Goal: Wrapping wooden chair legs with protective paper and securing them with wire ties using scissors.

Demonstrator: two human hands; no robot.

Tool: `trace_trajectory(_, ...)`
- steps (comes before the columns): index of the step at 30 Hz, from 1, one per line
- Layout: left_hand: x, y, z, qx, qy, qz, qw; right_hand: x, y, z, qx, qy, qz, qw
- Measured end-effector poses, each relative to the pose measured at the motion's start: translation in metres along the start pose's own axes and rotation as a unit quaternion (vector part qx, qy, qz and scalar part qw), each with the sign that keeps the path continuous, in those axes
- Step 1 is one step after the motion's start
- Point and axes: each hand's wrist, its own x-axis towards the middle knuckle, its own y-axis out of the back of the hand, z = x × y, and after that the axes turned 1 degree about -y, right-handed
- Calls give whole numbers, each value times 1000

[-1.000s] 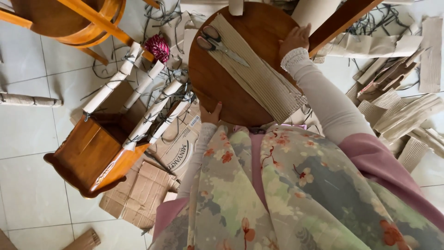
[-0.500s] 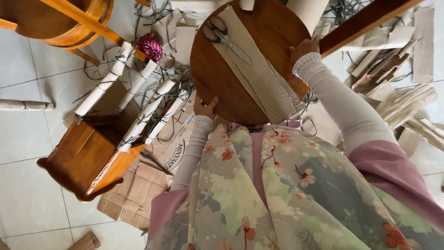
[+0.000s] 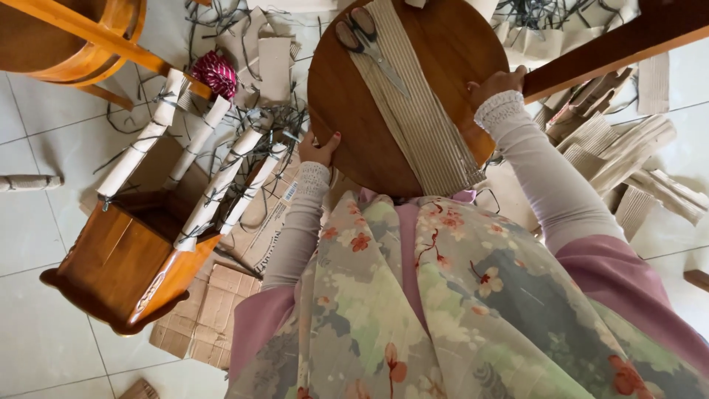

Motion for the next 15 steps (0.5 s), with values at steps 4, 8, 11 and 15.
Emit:
trace_trajectory(4,-18,1,22,-40,-4,-21,999,0,-3,4,36,-14,12,999)
trace_trajectory(8,-22,-1,28,-46,1,-32,998,8,-11,3,110,-59,71,990)
trace_trajectory(11,-25,0,27,-50,9,-26,998,7,-16,-8,238,-65,200,948)
trace_trajectory(15,-27,1,22,-113,0,-30,993,-29,27,-49,375,107,415,822)
